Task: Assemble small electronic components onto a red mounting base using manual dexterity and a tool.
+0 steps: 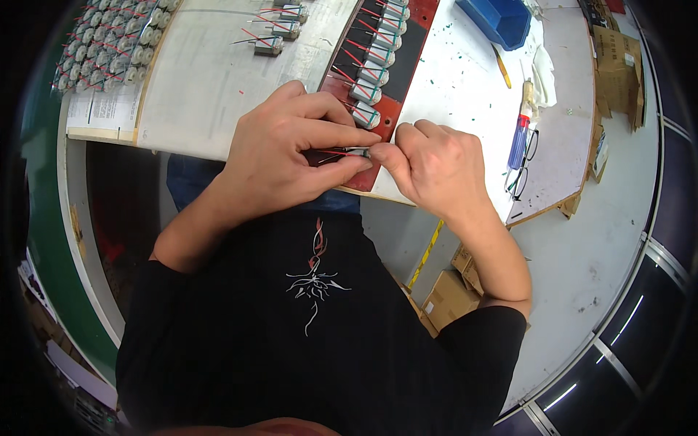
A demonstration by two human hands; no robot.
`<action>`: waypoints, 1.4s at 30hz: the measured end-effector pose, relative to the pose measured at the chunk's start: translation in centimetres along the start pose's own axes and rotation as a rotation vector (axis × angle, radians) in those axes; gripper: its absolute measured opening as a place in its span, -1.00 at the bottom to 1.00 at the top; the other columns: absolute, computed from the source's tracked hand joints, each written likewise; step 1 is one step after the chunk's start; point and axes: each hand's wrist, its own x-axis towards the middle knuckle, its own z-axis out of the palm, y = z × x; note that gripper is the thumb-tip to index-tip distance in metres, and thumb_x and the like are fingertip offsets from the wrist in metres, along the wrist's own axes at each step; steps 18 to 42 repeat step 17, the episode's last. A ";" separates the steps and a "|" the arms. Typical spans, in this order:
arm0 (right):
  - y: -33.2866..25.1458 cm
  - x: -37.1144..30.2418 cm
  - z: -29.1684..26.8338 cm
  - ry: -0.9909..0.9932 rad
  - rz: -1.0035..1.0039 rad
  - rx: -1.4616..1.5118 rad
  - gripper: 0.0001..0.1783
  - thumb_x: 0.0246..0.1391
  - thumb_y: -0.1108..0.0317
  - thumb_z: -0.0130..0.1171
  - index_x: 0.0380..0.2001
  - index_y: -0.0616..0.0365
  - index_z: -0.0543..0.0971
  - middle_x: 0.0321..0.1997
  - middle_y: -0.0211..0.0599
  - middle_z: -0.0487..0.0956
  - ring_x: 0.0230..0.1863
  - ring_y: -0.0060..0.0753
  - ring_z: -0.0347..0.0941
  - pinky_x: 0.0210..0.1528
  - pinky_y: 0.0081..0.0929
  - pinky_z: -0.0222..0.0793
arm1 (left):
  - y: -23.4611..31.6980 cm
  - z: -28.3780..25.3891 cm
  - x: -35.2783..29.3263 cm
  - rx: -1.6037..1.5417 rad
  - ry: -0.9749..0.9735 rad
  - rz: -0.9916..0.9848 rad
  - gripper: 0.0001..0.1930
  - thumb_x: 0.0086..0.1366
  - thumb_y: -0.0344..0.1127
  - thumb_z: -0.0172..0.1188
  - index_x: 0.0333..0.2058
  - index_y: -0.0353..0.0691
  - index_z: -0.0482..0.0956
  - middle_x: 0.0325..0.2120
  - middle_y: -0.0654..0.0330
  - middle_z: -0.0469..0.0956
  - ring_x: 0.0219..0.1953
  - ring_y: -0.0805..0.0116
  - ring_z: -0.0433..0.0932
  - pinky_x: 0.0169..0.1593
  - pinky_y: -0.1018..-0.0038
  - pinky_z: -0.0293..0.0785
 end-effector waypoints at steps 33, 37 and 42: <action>0.2 0.1 -0.1 -0.141 -0.043 0.083 -0.66 0.38 0.17 0.03 -0.42 0.15 0.56 -0.57 -0.09 0.54 -0.55 0.11 0.51 -0.45 -0.08 0.45 | -0.2 0.0 0.0 0.007 -0.024 -0.003 -0.71 0.05 -0.21 0.50 -0.19 0.10 0.84 -0.32 0.49 0.66 -0.29 0.38 0.51 -0.23 0.45 0.52; 0.2 0.1 -0.1 -0.141 -0.043 0.083 -0.66 0.38 0.17 0.03 -0.42 0.15 0.56 -0.57 -0.09 0.54 -0.55 0.11 0.51 -0.45 -0.08 0.45 | -0.2 0.0 0.0 0.007 -0.024 -0.003 -0.71 0.05 -0.21 0.50 -0.19 0.10 0.84 -0.32 0.49 0.66 -0.29 0.38 0.51 -0.23 0.45 0.52; 0.2 0.1 -0.1 -0.141 -0.043 0.083 -0.66 0.38 0.17 0.03 -0.42 0.15 0.56 -0.57 -0.09 0.54 -0.55 0.11 0.51 -0.45 -0.08 0.45 | -0.2 0.0 0.0 0.007 -0.024 -0.003 -0.71 0.05 -0.21 0.50 -0.19 0.10 0.84 -0.32 0.49 0.66 -0.29 0.38 0.51 -0.23 0.45 0.52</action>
